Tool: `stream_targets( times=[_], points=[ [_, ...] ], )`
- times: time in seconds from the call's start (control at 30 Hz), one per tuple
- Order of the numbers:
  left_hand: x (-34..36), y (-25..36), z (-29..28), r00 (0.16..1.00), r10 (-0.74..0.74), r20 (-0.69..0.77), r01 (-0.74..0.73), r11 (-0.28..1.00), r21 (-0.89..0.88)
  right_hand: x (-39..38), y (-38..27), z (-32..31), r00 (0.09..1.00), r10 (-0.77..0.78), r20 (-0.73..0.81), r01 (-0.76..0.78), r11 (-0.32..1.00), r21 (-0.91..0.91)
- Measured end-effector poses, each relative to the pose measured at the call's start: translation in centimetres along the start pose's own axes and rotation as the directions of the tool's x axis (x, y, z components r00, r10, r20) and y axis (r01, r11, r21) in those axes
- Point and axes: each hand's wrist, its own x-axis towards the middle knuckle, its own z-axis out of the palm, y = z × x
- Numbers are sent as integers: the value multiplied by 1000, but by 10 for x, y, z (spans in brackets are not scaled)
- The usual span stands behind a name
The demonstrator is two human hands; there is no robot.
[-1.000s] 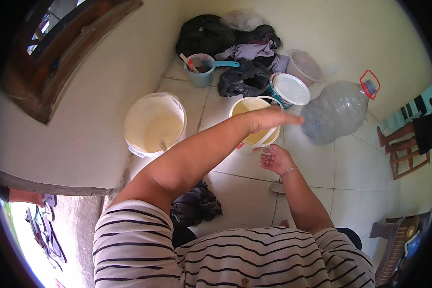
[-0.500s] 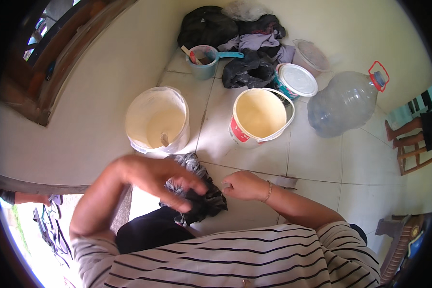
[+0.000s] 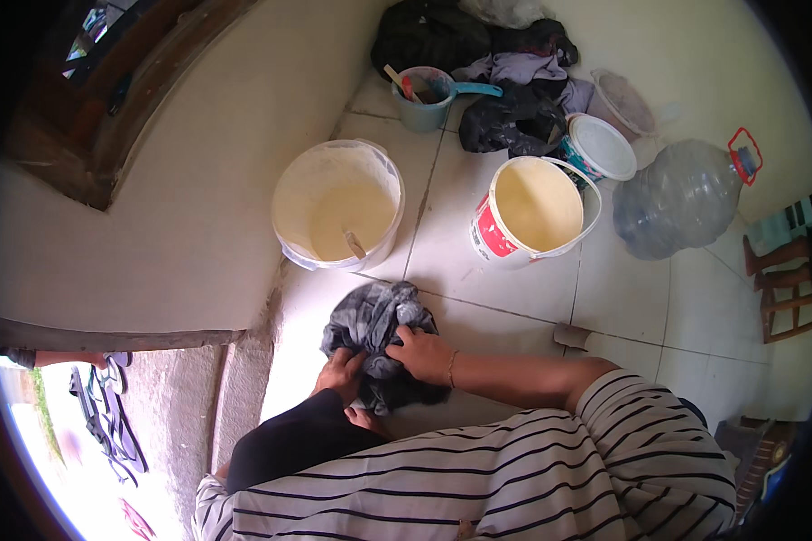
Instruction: The person mixes a light yellow liquid in a bucket using a wooden stick, occasionally pouring water from a large plastic jug into the bucket and stirring.
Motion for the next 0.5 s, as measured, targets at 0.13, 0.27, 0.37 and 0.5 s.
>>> stream_targets(
  times=[0.13,0.27,0.37,0.5],
  points=[
    [14,12,-17,998,68,14,-62,960,-273,-21,-5,-18,991,123,-54,-111,977,182],
    [18,25,-34,971,31,235,100,846,-523,-42,16,-16,978,181,-103,-173,981,86],
    [40,-2,-75,931,-63,358,351,411,-841,-51,35,-31,985,169,-32,-169,985,-15],
    [93,-26,-144,886,-433,167,172,-27,-985,-45,31,-74,943,171,285,-185,982,24]
  ],
)
